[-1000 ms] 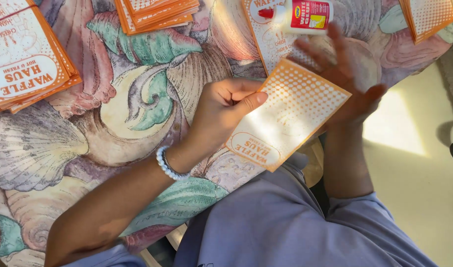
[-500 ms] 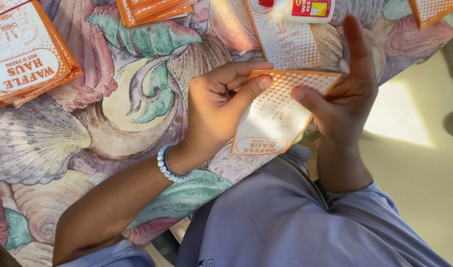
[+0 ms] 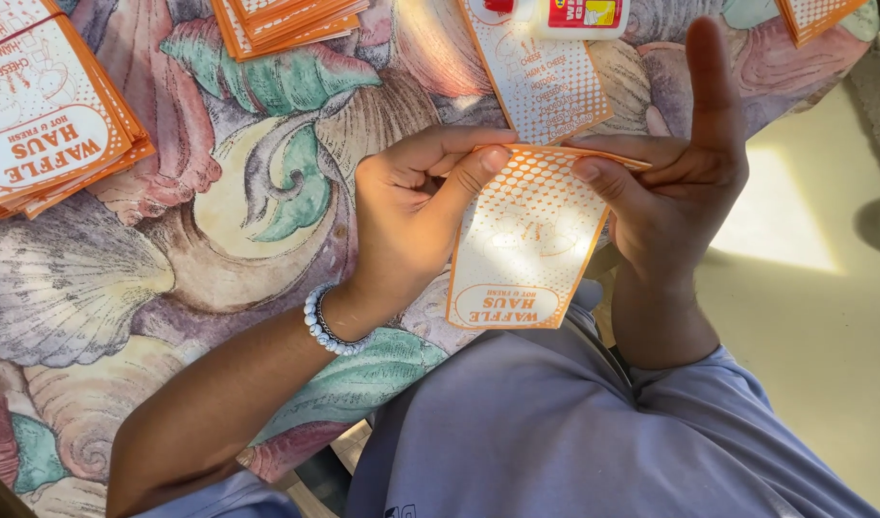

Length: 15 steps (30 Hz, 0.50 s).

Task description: Applying glue to paper templates and folding them to assemble small bags.

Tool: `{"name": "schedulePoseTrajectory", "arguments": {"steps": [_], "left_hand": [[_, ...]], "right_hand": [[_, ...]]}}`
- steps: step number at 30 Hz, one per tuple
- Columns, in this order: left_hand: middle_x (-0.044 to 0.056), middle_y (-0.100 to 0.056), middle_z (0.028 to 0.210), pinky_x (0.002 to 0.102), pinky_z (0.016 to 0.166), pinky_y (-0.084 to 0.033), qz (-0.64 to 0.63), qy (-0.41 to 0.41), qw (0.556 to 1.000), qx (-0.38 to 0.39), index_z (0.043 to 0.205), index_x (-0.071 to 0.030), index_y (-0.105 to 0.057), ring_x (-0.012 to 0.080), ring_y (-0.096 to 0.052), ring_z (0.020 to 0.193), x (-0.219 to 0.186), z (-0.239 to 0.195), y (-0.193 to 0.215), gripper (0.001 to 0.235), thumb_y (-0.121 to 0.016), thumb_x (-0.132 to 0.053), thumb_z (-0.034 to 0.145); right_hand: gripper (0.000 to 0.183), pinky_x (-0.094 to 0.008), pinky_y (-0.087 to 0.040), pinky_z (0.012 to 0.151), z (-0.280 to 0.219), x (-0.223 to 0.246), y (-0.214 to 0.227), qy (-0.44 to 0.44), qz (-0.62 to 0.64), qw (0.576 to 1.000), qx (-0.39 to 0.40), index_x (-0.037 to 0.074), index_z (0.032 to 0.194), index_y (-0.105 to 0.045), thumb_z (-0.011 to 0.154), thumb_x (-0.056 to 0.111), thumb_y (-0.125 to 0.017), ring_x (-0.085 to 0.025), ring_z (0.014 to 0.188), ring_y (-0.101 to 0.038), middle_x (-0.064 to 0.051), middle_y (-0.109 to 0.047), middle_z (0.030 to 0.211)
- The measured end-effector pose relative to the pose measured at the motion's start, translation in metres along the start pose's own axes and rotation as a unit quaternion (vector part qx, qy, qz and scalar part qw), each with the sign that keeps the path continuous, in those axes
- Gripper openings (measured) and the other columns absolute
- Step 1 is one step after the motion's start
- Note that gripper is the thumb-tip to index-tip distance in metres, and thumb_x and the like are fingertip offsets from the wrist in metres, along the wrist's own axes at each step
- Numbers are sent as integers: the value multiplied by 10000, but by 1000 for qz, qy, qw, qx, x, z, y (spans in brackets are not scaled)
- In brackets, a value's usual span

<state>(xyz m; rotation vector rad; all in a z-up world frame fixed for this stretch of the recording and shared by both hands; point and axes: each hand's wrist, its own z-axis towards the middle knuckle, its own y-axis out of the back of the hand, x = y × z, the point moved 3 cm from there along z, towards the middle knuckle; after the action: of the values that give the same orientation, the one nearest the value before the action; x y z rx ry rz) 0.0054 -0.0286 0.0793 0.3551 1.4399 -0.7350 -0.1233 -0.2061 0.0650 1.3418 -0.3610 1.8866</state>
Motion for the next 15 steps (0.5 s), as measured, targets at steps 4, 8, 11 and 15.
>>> {"name": "schedulePoseTrajectory", "arguments": {"steps": [4, 8, 11, 15], "left_hand": [[82, -782, 1004, 232, 845, -570, -13, 0, 1000, -3, 1113, -35, -746, 98, -703, 934, 3, 1, 2, 181, -695, -167, 1000], [99, -786, 1040, 240, 854, -586, -19, 26, 999, 4, 1126, -12, -754, 99, -700, 958, 3, 2, 3, 241, -690, -201, 991], [124, -787, 1032, 242, 818, -596, -29, 30, 999, 1, 1117, 12, -751, 111, -705, 942, 7, 5, 3, 247, -689, -186, 983], [199, -758, 1179, 295, 943, -658, -10, -2, 998, 62, 1268, 15, -632, 236, -764, 1114, 7, 20, 10, 352, -726, -118, 955]], "right_hand": [[535, -331, -505, 1250, 3, 1, -2, -12, 35, 999, -1, -181, 1350, -630, 909, 39, -839, -261, 1436, -578, -107, -290, 1737], [867, -321, -601, 936, 5, -3, -4, -37, 97, 995, -10, -122, 1617, -297, 909, -3, -782, -276, 947, -746, -292, -728, 1149], [357, -386, -635, 858, 10, -20, -7, -68, 174, 982, 4, -43, 1215, -644, 881, -90, -760, -284, 901, -756, -271, -722, 1024], [292, -274, -615, 787, 25, -25, -15, -75, 128, 987, 67, -60, 1162, -660, 902, -74, -793, -212, 869, -744, -231, -737, 1008]]}}
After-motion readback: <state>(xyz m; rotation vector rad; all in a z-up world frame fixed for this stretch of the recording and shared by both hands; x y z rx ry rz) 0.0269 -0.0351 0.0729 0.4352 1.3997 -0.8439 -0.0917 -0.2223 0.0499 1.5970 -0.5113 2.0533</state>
